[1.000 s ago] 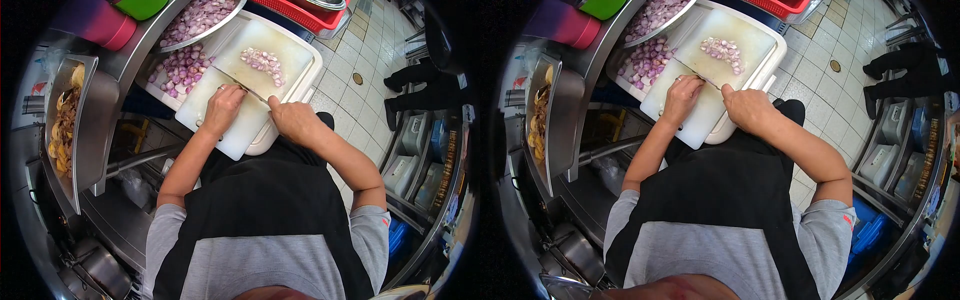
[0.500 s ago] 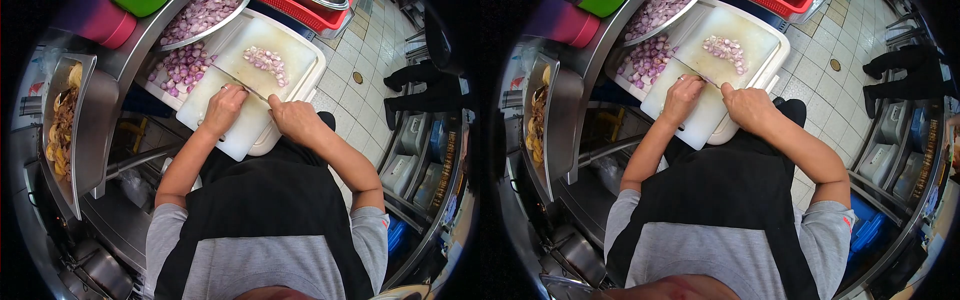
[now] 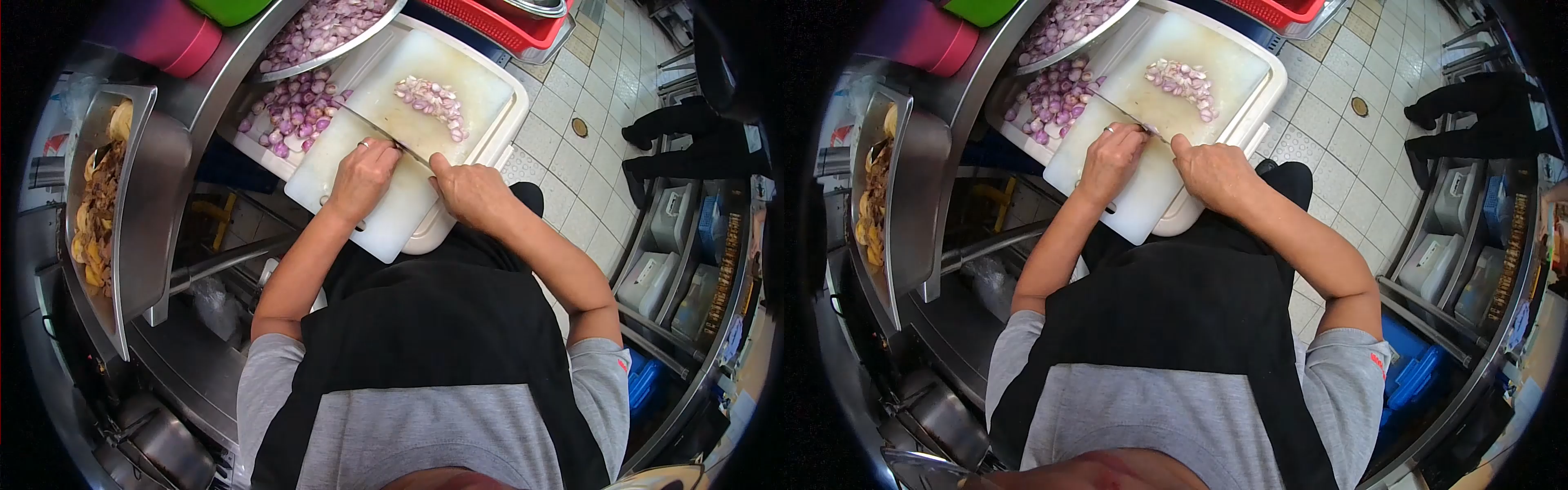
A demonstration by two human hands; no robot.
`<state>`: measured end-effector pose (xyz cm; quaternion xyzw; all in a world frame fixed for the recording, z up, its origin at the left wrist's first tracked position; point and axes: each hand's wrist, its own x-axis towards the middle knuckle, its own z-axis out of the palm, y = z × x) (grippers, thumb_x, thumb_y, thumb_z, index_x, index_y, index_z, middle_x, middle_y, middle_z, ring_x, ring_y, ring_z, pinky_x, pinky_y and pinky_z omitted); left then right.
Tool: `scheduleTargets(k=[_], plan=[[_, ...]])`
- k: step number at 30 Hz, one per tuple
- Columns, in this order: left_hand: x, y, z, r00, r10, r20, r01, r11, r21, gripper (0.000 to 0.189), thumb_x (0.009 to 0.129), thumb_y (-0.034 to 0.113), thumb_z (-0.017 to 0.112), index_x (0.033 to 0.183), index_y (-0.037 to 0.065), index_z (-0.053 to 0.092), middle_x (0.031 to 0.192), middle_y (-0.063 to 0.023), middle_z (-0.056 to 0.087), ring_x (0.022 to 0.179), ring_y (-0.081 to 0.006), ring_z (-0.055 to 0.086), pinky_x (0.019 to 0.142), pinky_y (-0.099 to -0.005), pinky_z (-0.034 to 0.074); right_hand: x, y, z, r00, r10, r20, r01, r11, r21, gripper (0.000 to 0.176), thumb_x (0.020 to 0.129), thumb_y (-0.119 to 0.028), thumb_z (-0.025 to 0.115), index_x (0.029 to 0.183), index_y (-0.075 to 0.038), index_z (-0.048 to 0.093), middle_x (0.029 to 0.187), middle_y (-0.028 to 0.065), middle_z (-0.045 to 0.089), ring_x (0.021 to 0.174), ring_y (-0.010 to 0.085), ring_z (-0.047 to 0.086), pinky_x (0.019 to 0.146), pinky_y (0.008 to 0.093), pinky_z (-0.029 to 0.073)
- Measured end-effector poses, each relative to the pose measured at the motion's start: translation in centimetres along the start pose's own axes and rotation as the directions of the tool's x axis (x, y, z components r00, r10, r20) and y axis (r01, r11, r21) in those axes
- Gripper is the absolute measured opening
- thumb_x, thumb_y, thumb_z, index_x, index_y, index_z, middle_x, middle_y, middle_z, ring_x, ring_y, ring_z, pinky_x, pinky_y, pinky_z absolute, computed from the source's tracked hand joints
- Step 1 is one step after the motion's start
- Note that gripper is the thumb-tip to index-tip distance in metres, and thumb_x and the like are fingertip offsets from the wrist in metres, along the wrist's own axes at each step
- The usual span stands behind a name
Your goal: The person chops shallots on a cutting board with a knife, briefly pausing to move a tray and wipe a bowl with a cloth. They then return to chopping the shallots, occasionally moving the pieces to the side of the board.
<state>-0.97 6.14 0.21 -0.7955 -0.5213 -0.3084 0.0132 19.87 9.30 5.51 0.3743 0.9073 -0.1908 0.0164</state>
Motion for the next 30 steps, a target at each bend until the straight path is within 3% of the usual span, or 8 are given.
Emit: scheduleTargets(k=[8,10,13,20,22,24,26,30], plan=[[-0.1,-0.1,0.2,1.000,0.011,-0.022,-0.010,1.000,0.006,0.008,0.077,0.002,0.064,0.084,0.003,0.061,0.086,-0.0090,0.063,0.083,-0.0269,0.062,0.071,-0.0367,0.053,0.1,-0.5,-0.3,1.000,0.022,0.015,-0.022,1.000,0.021,0.020,0.096,-0.021,0.047,0.098,0.000,0.046,0.068,0.0209,0.066,0.068,0.0387,0.068,0.058,0.0499,0.053],[-0.2,0.0,-0.1,1.000,0.004,0.001,-0.004,1.000,0.016,0.008,0.077,0.002,0.064,0.084,0.003,0.061,0.085,-0.0091,0.063,0.083,-0.0270,0.062,0.071,-0.0366,0.053,-0.2,-0.8,-1.5,0.994,0.050,0.099,-0.052,0.999,0.013,0.021,0.096,-0.022,0.048,0.098,0.000,0.046,0.070,0.0211,0.066,0.069,0.0389,0.068,0.059,0.0505,0.053],[-0.2,0.1,0.2,1.000,0.007,-0.006,-0.007,1.000,0.017,0.008,0.077,0.002,0.064,0.084,0.003,0.061,0.085,-0.0091,0.063,0.083,-0.0272,0.062,0.071,-0.0365,0.053,-0.1,-0.4,0.3,0.999,0.032,0.016,-0.033,0.997,0.064,0.024,0.097,-0.024,0.050,0.099,-0.001,0.044,0.067,0.0206,0.064,0.065,0.0416,0.065,0.059,0.0528,0.051],[-0.2,0.2,0.0,1.000,-0.023,0.017,0.022,0.999,0.049,0.010,0.076,0.002,0.065,0.086,0.003,0.061,0.089,-0.0094,0.066,0.085,-0.0271,0.063,0.073,-0.0360,0.053,-0.4,-0.6,-0.3,0.996,0.052,0.073,-0.058,0.995,0.082,0.026,0.097,-0.025,0.051,0.100,0.000,0.043,0.069,0.0228,0.064,0.068,0.0430,0.065,0.062,0.0529,0.051],[-0.4,0.1,0.3,1.000,-0.021,0.002,0.021,1.000,0.022,0.010,0.077,0.002,0.065,0.086,0.003,0.062,0.091,-0.0101,0.067,0.085,-0.0275,0.064,0.074,-0.0363,0.053,0.4,-0.1,1.9,0.995,0.104,0.000,-0.101,0.971,0.218,0.027,0.097,-0.026,0.052,0.100,0.000,0.044,0.072,0.0262,0.064,0.073,0.0461,0.064,0.065,0.0536,0.050],[-0.3,-0.2,-0.1,1.000,-0.024,-0.014,0.024,1.000,0.008,0.009,0.077,0.002,0.066,0.086,0.003,0.063,0.092,-0.0108,0.067,0.086,-0.0278,0.064,0.075,-0.0367,0.053,0.8,1.1,1.2,0.998,0.061,0.013,-0.062,0.959,0.276,0.028,0.097,-0.027,0.051,0.102,0.001,0.045,0.075,0.0272,0.064,0.076,0.0465,0.064,0.069,0.0536,0.050],[0.5,-1.1,-0.4,0.983,-0.165,0.076,0.176,0.966,-0.191,0.011,0.079,0.003,0.067,0.089,0.003,0.067,0.094,-0.0120,0.068,0.087,-0.0290,0.066,0.077,-0.0375,0.053,0.2,1.7,0.1,0.994,0.074,0.075,-0.098,0.914,0.394,0.031,0.098,-0.029,0.050,0.103,0.001,0.047,0.079,0.0306,0.063,0.082,0.0489,0.062,0.074,0.0535,0.048],[3.7,-4.1,0.4,0.946,-0.320,0.048,0.323,0.942,-0.090,0.015,0.079,0.003,0.069,0.093,0.005,0.072,0.096,-0.0120,0.070,0.087,-0.0297,0.068,0.078,-0.0368,0.054,-1.6,2.3,-2.0,0.969,0.248,0.014,-0.226,0.855,0.468,0.032,0.099,-0.031,0.050,0.104,0.000,0.047,0.084,0.0321,0.063,0.087,0.0496,0.061,0.077,0.0546,0.045]])
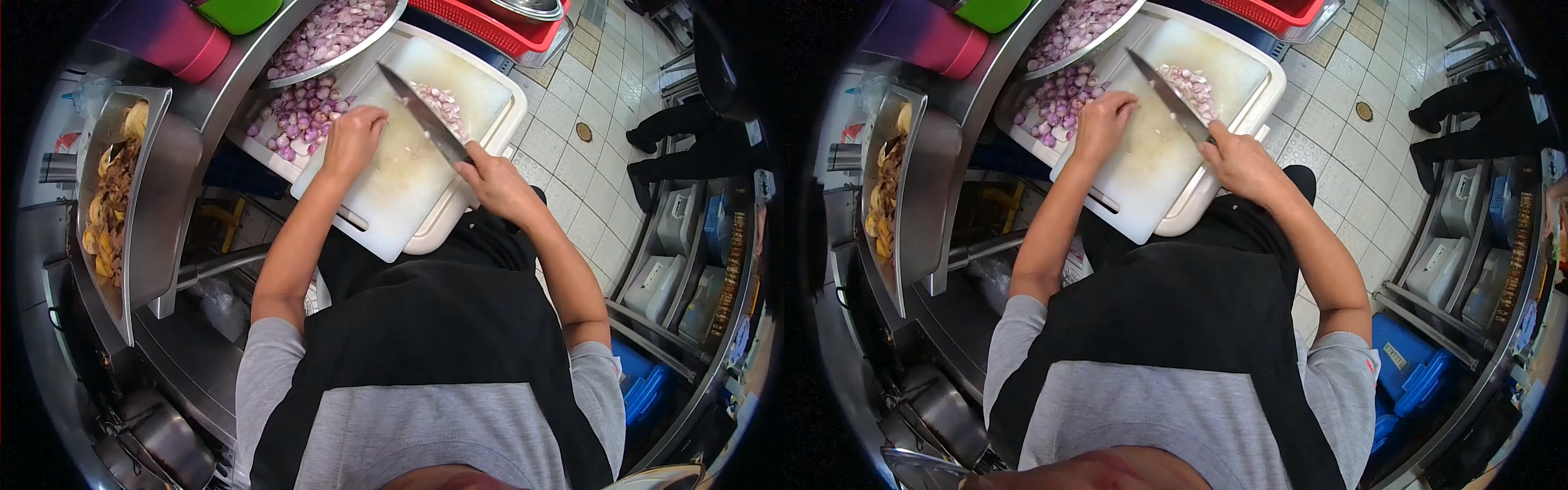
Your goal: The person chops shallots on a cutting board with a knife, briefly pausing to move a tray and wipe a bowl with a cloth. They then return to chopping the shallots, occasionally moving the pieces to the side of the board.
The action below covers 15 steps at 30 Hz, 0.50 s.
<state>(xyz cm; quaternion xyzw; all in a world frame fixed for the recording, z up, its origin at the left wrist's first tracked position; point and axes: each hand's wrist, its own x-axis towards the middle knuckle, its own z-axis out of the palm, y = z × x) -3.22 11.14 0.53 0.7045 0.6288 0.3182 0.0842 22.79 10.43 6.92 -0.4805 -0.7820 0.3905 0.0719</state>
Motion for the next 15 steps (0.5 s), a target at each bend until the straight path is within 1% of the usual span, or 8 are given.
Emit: scheduleTargets(k=[2,6,8,9,11,12,14,15], plan=[[2.3,-0.2,0.9,0.992,0.117,-0.046,-0.116,0.993,0.031,0.015,0.082,0.006,0.067,0.097,0.005,0.072,0.095,-0.0128,0.070,0.089,-0.0318,0.067,0.079,-0.0384,0.053,-0.3,0.3,-0.5,0.999,0.012,-0.030,-0.012,1.000,-0.003,0.032,0.099,-0.031,0.049,0.104,0.000,0.047,0.084,0.0321,0.063,0.087,0.0501,0.061,0.077,0.0549,0.045],[4.3,-0.4,2.5,0.972,0.233,-0.041,-0.230,0.971,0.068,0.016,0.083,0.006,0.066,0.098,0.004,0.071,0.093,-0.0128,0.069,0.089,-0.0331,0.066,0.080,-0.0401,0.053,-0.7,0.9,-0.6,0.996,0.015,-0.084,-0.017,0.999,-0.032,0.032,0.099,-0.031,0.051,0.103,0.000,0.048,0.082,0.0315,0.062,0.084,0.0497,0.060,0.073,0.0534,0.044],[3.9,-0.5,2.4,0.983,0.184,0.020,-0.185,0.973,0.137,0.019,0.083,0.010,0.067,0.100,0.004,0.071,0.091,-0.0132,0.069,0.089,-0.0329,0.065,0.081,-0.0400,0.052,-0.9,0.9,-0.4,0.996,0.007,-0.091,-0.010,0.999,-0.039,0.032,0.099,-0.031,0.052,0.103,0.000,0.048,0.081,0.0312,0.061,0.083,0.0493,0.060,0.071,0.0526,0.044],[3.2,-0.3,1.9,0.983,0.182,0.022,-0.184,0.973,0.141,0.019,0.083,0.010,0.067,0.100,0.004,0.071,0.091,-0.0132,0.069,0.089,-0.0329,0.065,0.081,-0.0400,0.052,-1.0,0.6,-0.5,0.996,0.014,-0.083,-0.018,0.999,-0.049,0.031,0.099,-0.030,0.051,0.102,0.000,0.048,0.082,0.0316,0.062,0.084,0.0494,0.061,0.074,0.0543,0.045],[0.7,0.8,0.3,0.992,0.046,0.118,-0.060,0.991,0.116,0.018,0.082,0.012,0.068,0.098,0.005,0.072,0.091,-0.0134,0.069,0.085,-0.0310,0.066,0.078,-0.0388,0.052,-1.2,0.2,-0.5,0.997,0.021,-0.075,-0.025,0.998,-0.053,0.030,0.099,-0.030,0.050,0.101,0.000,0.048,0.083,0.0320,0.063,0.086,0.0495,0.061,0.077,0.0559,0.045],[-0.4,1.8,-0.3,0.992,0.043,0.121,-0.057,0.991,0.119,0.018,0.082,0.012,0.068,0.098,0.005,0.072,0.091,-0.0134,0.069,0.085,-0.0310,0.066,0.078,-0.0388,0.052,-1.3,0.0,-0.4,0.999,0.015,-0.046,-0.019,0.997,-0.079,0.030,0.098,-0.029,0.050,0.100,0.000,0.048,0.081,0.0314,0.063,0.084,0.0494,0.062,0.076,0.0560,0.046],[-2.4,3.4,-1.3,0.982,-0.118,0.149,0.113,0.993,0.040,0.015,0.083,0.014,0.067,0.094,0.006,0.073,0.088,-0.0144,0.070,0.082,-0.0316,0.067,0.076,-0.0412,0.053,-1.3,-0.1,0.1,1.000,0.008,-0.010,-0.009,0.995,-0.104,0.030,0.098,-0.029,0.051,0.100,0.000,0.048,0.080,0.0307,0.064,0.082,0.0493,0.062,0.075,0.0560,0.046],[-2.8,3.5,-1.4,0.981,-0.125,0.148,0.120,0.992,0.043,0.015,0.083,0.014,0.067,0.094,0.006,0.073,0.088,-0.0144,0.070,0.082,-0.0316,0.067,0.076,-0.0412,0.053,-1.1,-0.1,0.6,1.000,-0.027,0.009,0.028,0.992,-0.126,0.029,0.098,-0.029,0.052,0.100,0.000,0.048,0.077,0.0296,0.063,0.081,0.0489,0.062,0.072,0.0556,0.045]])
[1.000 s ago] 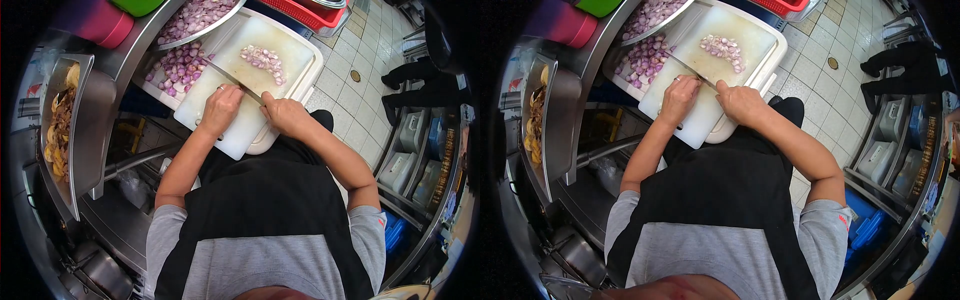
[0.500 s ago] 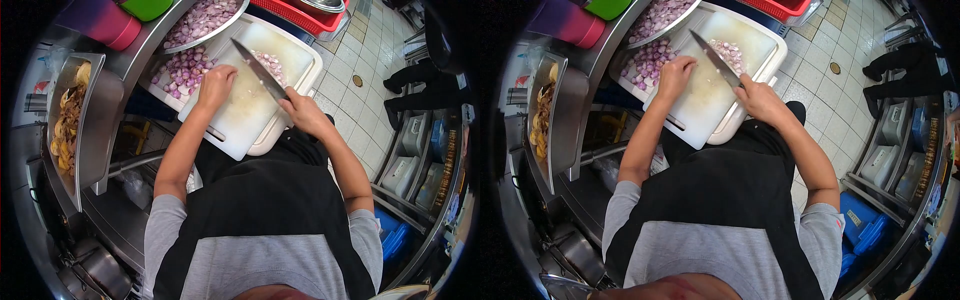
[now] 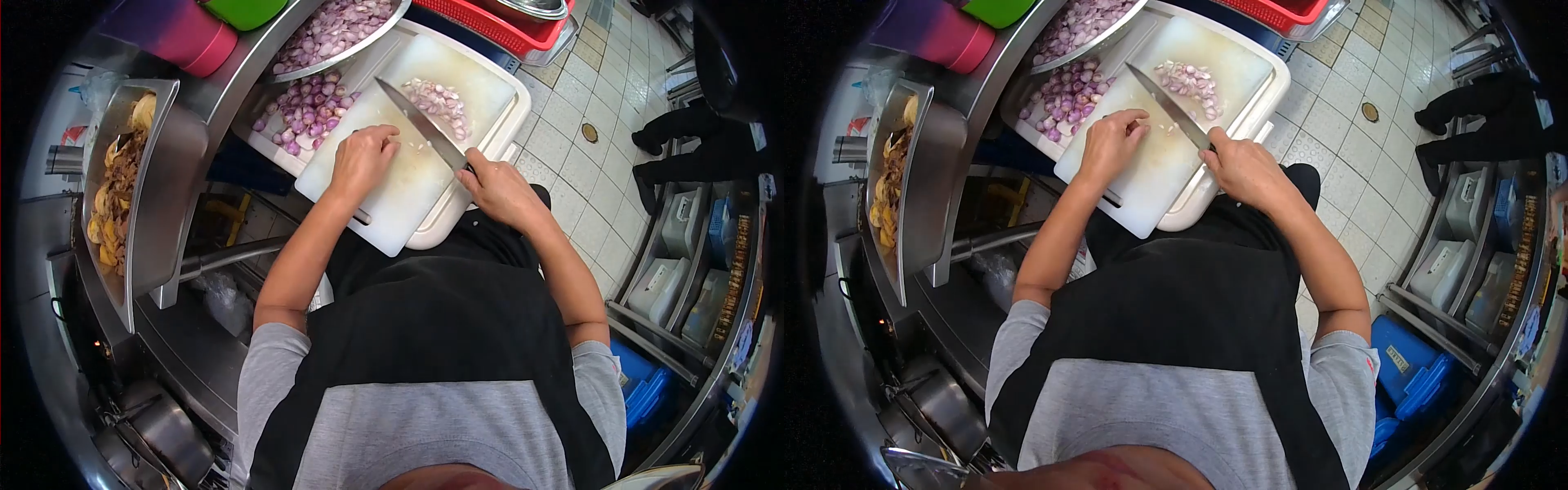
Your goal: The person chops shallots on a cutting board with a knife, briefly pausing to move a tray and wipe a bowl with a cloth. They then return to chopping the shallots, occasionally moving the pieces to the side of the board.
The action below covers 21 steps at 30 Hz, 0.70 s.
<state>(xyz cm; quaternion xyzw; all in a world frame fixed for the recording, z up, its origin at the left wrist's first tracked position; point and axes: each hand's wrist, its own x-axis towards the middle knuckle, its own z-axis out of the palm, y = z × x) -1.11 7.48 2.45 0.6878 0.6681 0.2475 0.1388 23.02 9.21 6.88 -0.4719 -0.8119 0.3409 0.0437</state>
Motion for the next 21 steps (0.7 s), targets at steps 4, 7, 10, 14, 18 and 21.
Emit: scheduleTargets(k=[4,7,10,14,18,21], plan=[[-0.9,-0.7,0.3,0.993,-0.100,-0.058,0.096,0.993,-0.071,0.014,0.084,0.016,0.067,0.091,0.006,0.074,0.087,-0.0142,0.071,0.080,-0.0313,0.068,0.074,-0.0405,0.053,0.4,-0.9,1.5,0.997,-0.076,0.023,0.078,0.993,-0.089,0.028,0.097,-0.029,0.053,0.100,-0.002,0.046,0.072,0.0279,0.062,0.076,0.0477,0.062,0.068,0.0553,0.046],[-1.4,-1.4,0.6,0.989,-0.065,-0.136,0.053,0.995,-0.090,0.014,0.085,0.015,0.067,0.092,0.005,0.073,0.087,-0.0140,0.070,0.081,-0.0314,0.068,0.075,-0.0398,0.053,0.6,-1.0,2.2,0.991,-0.136,0.012,0.136,0.975,-0.175,0.027,0.096,-0.028,0.053,0.098,-0.001,0.046,0.070,0.0240,0.065,0.071,0.0435,0.065,0.064,0.0543,0.051],[-2.0,-2.7,0.0,0.981,-0.007,-0.194,-0.006,0.998,-0.067,0.013,0.085,0.011,0.067,0.095,0.004,0.072,0.088,-0.0130,0.070,0.080,-0.0289,0.068,0.073,-0.0366,0.053,0.4,-1.2,2.3,0.988,-0.156,-0.001,0.153,0.971,-0.184,0.027,0.096,-0.027,0.053,0.097,-0.001,0.046,0.069,0.0232,0.065,0.069,0.0427,0.066,0.061,0.0533,0.051],[-2.6,-3.1,-0.5,0.964,0.110,-0.244,-0.127,0.990,-0.054,0.016,0.084,0.005,0.068,0.100,0.004,0.071,0.090,-0.0107,0.068,0.079,-0.0265,0.066,0.069,-0.0351,0.053,0.5,-1.5,2.3,0.985,-0.174,-0.005,0.170,0.964,-0.206,0.027,0.096,-0.027,0.053,0.097,-0.001,0.046,0.069,0.0228,0.065,0.068,0.0425,0.065,0.060,0.0529,0.051],[-2.4,-2.4,0.0,0.963,0.154,-0.222,-0.171,0.984,-0.059,0.016,0.081,0.003,0.068,0.096,0.007,0.069,0.094,-0.0082,0.067,0.087,-0.0290,0.064,0.076,-0.0388,0.052,1.0,-1.6,2.6,0.986,-0.167,-0.014,0.162,0.968,-0.194,0.027,0.097,-0.028,0.053,0.098,-0.003,0.044,0.065,0.0229,0.062,0.066,0.0448,0.063,0.060,0.0549,0.048],[-2.3,-2.3,0.5,0.946,0.244,-0.215,-0.238,0.970,0.053,0.013,0.080,0.003,0.068,0.092,0.007,0.068,0.092,-0.0077,0.067,0.086,-0.0276,0.064,0.076,-0.0380,0.052,1.0,-1.5,2.7,0.986,-0.168,-0.007,0.163,0.965,-0.203,0.027,0.096,-0.028,0.054,0.098,-0.003,0.045,0.066,0.0229,0.063,0.066,0.0446,0.063,0.060,0.0547,0.049]])
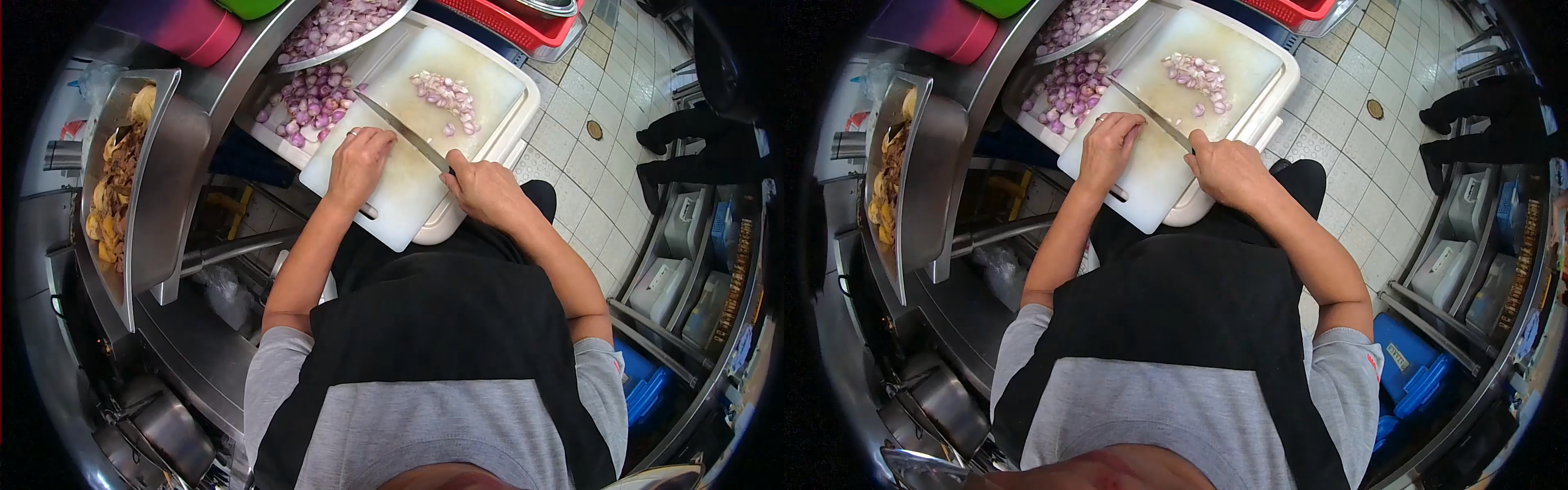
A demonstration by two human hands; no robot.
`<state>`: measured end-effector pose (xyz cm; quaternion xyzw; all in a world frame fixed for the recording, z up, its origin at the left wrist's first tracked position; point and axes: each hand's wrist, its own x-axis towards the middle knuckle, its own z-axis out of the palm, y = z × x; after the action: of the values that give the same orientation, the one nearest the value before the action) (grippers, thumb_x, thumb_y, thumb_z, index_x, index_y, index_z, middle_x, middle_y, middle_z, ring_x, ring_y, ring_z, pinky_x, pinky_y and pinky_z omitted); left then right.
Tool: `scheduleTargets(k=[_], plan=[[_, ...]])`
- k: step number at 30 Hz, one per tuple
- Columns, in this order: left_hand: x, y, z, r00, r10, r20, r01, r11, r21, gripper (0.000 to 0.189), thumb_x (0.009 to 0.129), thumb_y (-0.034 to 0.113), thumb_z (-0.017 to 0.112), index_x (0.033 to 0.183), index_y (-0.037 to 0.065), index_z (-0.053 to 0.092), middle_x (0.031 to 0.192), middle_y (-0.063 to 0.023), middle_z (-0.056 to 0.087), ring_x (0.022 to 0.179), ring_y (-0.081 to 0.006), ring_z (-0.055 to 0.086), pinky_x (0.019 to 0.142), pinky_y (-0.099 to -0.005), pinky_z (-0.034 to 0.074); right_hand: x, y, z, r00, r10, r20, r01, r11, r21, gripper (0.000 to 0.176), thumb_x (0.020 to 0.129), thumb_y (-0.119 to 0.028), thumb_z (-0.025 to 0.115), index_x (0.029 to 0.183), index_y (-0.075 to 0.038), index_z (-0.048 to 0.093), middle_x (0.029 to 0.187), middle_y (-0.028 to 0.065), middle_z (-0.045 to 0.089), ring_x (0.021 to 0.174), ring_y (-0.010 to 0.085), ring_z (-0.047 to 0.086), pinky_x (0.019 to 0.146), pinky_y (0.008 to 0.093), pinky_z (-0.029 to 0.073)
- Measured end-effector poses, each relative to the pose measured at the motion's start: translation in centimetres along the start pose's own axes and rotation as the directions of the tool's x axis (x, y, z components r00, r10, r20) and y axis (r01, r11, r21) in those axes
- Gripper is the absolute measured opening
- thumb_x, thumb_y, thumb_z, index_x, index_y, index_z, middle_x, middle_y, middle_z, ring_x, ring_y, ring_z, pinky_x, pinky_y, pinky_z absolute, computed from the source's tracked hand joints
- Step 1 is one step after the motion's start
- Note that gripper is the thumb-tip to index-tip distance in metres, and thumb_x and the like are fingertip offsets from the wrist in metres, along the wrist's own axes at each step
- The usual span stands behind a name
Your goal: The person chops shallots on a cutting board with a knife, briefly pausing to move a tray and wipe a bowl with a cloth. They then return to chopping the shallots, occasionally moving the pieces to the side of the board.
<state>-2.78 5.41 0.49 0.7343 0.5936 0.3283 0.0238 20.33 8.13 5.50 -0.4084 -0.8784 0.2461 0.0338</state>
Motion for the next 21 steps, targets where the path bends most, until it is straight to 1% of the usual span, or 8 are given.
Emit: scheduleTargets(k=[2,8,14,17,20,21], plan=[[-0.2,-0.2,0.2,0.999,0.050,-0.019,-0.049,0.997,0.060,0.012,0.078,0.003,0.069,0.090,0.007,0.066,0.090,-0.0070,0.067,0.084,-0.0265,0.064,0.075,-0.0371,0.052,0.0,0.1,0.0,1.000,-0.001,0.010,0.001,1.000,0.000,0.027,0.096,-0.028,0.054,0.098,-0.003,0.045,0.066,0.0230,0.063,0.066,0.0446,0.063,0.060,0.0546,0.049],[-0.3,-0.1,0.1,0.993,0.105,-0.049,-0.100,0.989,0.105,0.013,0.076,0.003,0.069,0.088,0.007,0.066,0.089,-0.0066,0.067,0.084,-0.0253,0.064,0.073,-0.0355,0.053,-0.1,0.5,0.1,0.999,-0.028,0.033,0.029,0.999,-0.033,0.026,0.096,-0.028,0.054,0.099,-0.004,0.045,0.066,0.0220,0.063,0.066,0.0436,0.064,0.059,0.0542,0.049],[-0.3,-0.4,0.1,0.988,0.149,-0.046,-0.144,0.985,0.093,0.014,0.075,0.002,0.069,0.087,0.006,0.066,0.090,-0.0071,0.067,0.084,-0.0252,0.064,0.073,-0.0355,0.053,-1.0,-0.1,-0.9,0.998,-0.047,0.044,0.049,0.997,-0.062,0.026,0.095,-0.027,0.055,0.099,-0.004,0.045,0.064,0.0208,0.063,0.065,0.0426,0.064,0.058,0.0525,0.050],[-0.3,-0.5,0.3,0.987,0.151,-0.052,-0.147,0.986,0.085,0.014,0.074,0.001,0.070,0.087,0.005,0.066,0.091,-0.0076,0.068,0.085,-0.0251,0.064,0.073,-0.0353,0.053,-1.4,-0.4,-1.2,0.997,-0.057,0.057,0.062,0.995,-0.084,0.025,0.095,-0.026,0.055,0.099,-0.003,0.044,0.063,0.0203,0.063,0.064,0.0423,0.064,0.058,0.0519,0.050],[-0.3,-0.2,0.2,0.990,0.132,-0.057,-0.127,0.989,0.081,0.015,0.073,0.001,0.070,0.088,0.004,0.066,0.091,-0.0080,0.068,0.086,-0.0253,0.065,0.074,-0.0353,0.053,-0.8,-0.7,-0.1,0.997,-0.063,0.051,0.066,0.996,-0.063,0.025,0.096,-0.025,0.054,0.099,-0.003,0.044,0.063,0.0200,0.063,0.063,0.0424,0.064,0.057,0.0522,0.050],[-0.3,-0.2,0.3,0.990,0.129,-0.059,-0.124,0.989,0.084,0.015,0.073,0.001,0.070,0.088,0.004,0.066,0.091,-0.0080,0.068,0.086,-0.0253,0.065,0.074,-0.0353,0.053,-0.2,-1.0,0.6,0.997,-0.028,0.068,0.032,0.998,-0.055,0.025,0.096,-0.025,0.053,0.099,-0.002,0.046,0.067,0.0205,0.065,0.067,0.0415,0.065,0.059,0.0518,0.051]])
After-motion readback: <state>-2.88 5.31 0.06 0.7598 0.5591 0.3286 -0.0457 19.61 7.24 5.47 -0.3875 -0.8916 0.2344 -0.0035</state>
